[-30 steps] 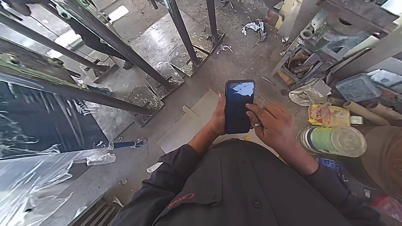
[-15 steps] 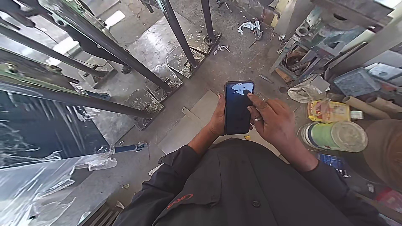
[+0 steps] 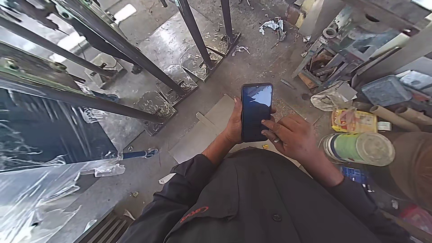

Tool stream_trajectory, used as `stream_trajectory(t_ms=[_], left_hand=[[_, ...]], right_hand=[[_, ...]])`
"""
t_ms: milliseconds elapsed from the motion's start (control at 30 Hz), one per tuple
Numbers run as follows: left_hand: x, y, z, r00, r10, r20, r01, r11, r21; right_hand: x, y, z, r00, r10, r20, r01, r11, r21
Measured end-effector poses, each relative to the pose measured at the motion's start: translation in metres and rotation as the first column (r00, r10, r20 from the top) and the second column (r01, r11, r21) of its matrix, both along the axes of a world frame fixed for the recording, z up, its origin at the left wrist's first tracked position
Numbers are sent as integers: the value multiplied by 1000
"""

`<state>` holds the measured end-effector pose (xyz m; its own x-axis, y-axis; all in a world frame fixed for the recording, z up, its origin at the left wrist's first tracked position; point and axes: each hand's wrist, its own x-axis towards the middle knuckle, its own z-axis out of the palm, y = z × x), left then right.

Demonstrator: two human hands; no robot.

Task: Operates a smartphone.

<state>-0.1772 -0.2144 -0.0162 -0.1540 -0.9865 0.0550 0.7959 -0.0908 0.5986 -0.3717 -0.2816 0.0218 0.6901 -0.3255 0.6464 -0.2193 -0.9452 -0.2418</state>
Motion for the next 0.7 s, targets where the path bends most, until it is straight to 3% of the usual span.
stream_trajectory(t_ms=[100,200,700], left_hand=[[0,0,-1,1000,6,-22,-6,1000,15],[-3,-5,-2,988,-110,-108,109,994,-18],[-8,-11,-3,983,-143,-115,140,989,-35]], right_hand=[[2,-3,0,991,-128,-42,128,992,-1],[1,-10,8,967,-253,-36,254,967,10],[8,-22,27,959,-265,-102,262,964,-40]])
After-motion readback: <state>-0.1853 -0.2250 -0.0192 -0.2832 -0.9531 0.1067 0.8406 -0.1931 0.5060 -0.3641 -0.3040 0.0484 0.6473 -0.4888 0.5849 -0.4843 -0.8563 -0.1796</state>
